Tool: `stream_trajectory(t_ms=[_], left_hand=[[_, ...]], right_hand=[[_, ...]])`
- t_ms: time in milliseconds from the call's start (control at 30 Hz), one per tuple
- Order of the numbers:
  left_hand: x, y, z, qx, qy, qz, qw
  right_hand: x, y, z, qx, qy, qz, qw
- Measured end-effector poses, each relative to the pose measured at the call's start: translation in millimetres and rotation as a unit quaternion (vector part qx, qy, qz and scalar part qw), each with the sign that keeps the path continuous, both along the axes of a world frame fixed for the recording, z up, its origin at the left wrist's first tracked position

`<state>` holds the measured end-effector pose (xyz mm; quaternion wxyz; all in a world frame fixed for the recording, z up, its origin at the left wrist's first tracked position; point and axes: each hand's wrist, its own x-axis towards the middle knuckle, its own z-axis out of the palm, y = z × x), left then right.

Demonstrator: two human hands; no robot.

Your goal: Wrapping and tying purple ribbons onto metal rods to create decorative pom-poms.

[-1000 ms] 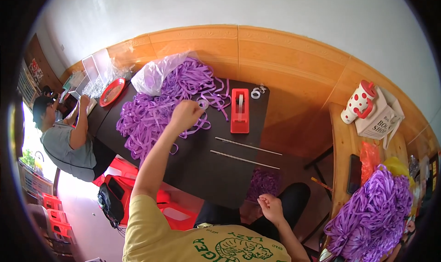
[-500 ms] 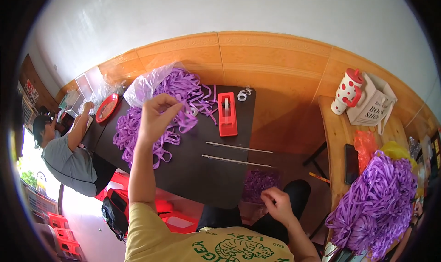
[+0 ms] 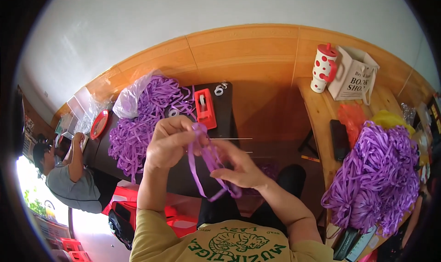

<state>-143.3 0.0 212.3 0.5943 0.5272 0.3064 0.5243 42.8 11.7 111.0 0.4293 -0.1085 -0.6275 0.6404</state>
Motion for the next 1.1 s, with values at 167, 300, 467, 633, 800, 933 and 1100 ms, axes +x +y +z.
stream_trajectory(t_ms=[167,300,467,633,800,933,1100], left_hand=[[-38,19,-24,-0.049,-0.128,0.002,0.991],[-76,25,-17,-0.025,-0.043,0.046,0.998],[-116,22,-4,0.005,0.164,0.183,0.969],[-158,39,-42,-0.024,0.180,0.154,0.971],[-215,51,-75,0.003,0.265,0.347,0.900],[-214,53,-82,0.107,0.547,0.514,0.652],[-149,43,-90,0.277,0.617,0.480,0.559]], right_hand=[[-4,-30,-36,-0.112,-0.046,0.083,0.989],[-3,-26,-35,-0.196,-0.033,-0.007,0.980],[-3,-26,-37,-0.133,-0.080,-0.098,0.983],[-14,-21,-47,0.006,-0.079,-0.195,0.978],[-4,-25,-28,0.059,0.002,-0.255,0.965],[13,-32,-15,0.050,0.107,-0.277,0.954],[18,-41,-1,0.181,0.051,-0.317,0.930]])
